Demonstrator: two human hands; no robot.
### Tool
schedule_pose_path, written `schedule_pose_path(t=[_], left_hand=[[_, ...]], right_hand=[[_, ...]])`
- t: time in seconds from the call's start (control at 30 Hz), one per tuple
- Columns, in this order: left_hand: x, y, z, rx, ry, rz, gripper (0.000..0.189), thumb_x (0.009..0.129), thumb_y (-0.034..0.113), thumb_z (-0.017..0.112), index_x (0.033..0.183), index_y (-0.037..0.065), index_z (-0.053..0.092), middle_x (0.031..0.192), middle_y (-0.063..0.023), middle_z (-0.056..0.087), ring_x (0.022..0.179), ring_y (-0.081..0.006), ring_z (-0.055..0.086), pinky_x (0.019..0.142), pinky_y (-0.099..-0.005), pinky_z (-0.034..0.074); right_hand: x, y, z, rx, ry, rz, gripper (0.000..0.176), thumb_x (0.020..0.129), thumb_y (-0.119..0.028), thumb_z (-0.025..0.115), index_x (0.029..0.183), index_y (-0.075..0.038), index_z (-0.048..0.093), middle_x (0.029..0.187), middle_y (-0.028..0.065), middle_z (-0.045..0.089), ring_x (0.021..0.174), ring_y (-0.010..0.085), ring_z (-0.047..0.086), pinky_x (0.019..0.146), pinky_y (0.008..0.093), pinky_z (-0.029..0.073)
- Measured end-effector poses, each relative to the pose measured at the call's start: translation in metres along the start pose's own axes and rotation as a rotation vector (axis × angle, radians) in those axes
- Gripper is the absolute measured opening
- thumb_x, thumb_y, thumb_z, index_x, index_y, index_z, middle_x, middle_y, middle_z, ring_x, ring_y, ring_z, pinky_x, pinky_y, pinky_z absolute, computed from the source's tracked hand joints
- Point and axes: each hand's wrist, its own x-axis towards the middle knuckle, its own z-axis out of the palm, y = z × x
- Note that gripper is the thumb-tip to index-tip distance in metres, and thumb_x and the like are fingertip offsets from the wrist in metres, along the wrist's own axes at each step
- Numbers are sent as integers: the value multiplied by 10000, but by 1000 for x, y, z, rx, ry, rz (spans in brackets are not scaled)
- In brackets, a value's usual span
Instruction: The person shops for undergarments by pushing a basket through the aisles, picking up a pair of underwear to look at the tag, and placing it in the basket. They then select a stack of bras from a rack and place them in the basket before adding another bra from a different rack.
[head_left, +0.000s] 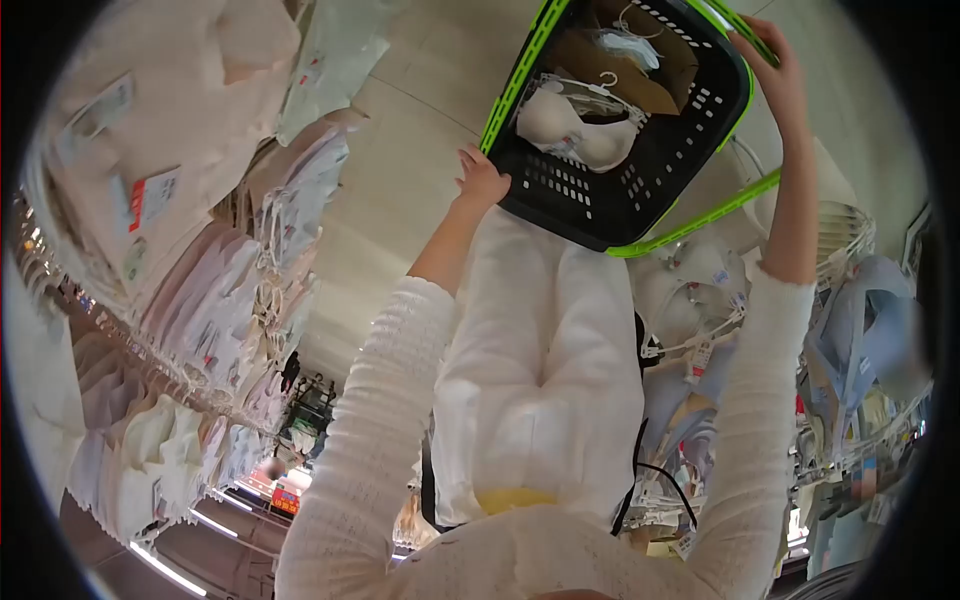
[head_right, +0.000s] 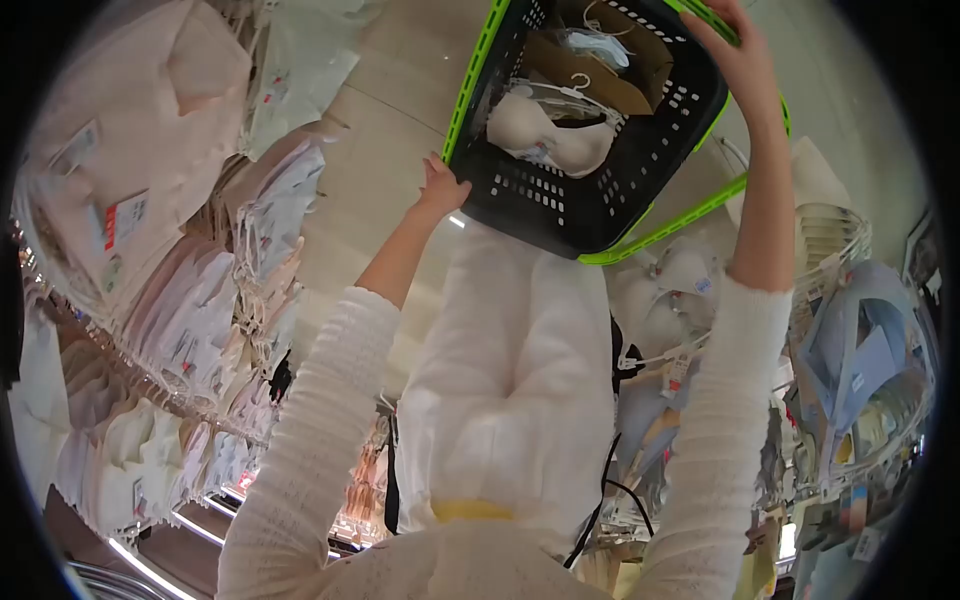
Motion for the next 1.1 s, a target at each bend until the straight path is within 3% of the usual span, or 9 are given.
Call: schedule_pose_path(t=[0.07,0.27,0.6,0.67,0.77,0.9,0.97,1.03,1.1], left_hand=[[6,-5,-9,61,-76,62,681,729,192,571,1273,-37,233,1339,-256,245,1170,-391,380,963,-544,293],[-73,13,-69,-191,158,500,494,735,107,533,1189,-20,387,1058,-251,530,1076,-344,485,908,-365,386],[-290,99,-175,-466,586,1050,584,723,1,509,1276,19,322,1244,-205,426,1172,-340,402,988,-386,310],[-337,108,-194,-99,716,1222,559,746,33,536,1267,26,334,1263,-189,420,1189,-303,394,1008,-398,276],[-376,110,-207,-15,182,1288,524,783,124,557,1256,32,350,1239,-167,447,1161,-290,425,987,-394,305],[-384,89,-186,82,61,1082,378,825,286,533,1110,39,516,1084,-173,548,1038,-308,510,902,-395,379],[-378,72,-176,741,-68,829,402,855,403,450,908,45,626,893,-175,600,871,-340,555,764,-409,427],[-385,55,-171,627,-108,822,423,862,413,426,840,50,640,799,-175,597,782,-344,557,696,-417,427],[-390,34,-162,506,-174,798,458,869,424,401,773,54,654,706,-174,594,693,-347,559,628,-424,427]], right_hand=[[-23,2,-1,35,184,-283,277,754,-174,662,1001,-74,584,898,60,606,883,123,539,806,242,401],[-152,-86,-41,105,79,-183,293,728,-132,672,982,-26,573,897,28,588,819,121,528,758,250,405],[-274,-169,-27,-22,-266,-326,405,739,-175,651,1102,-31,541,955,134,590,826,281,573,743,341,448],[-296,-175,-19,-130,-396,-339,425,765,-178,614,1157,-58,503,939,163,580,830,326,560,731,370,453],[-323,-154,20,44,-347,-524,474,776,-243,596,1199,-76,463,881,173,586,807,331,564,709,396,451],[-358,-161,44,44,-570,-447,486,782,-346,580,1168,-68,479,801,185,587,739,347,573,667,416,453],[-377,-144,70,14,-649,-389,491,782,-377,575,1153,-67,490,771,192,586,713,355,574,656,419,457],[-378,-136,81,153,-540,-703,482,794,-400,568,1114,-45,508,663,178,574,605,326,579,584,401,466],[-381,-153,60,165,-756,-455,500,792,-413,570,1105,-28,507,619,167,563,562,300,573,555,387,465]])
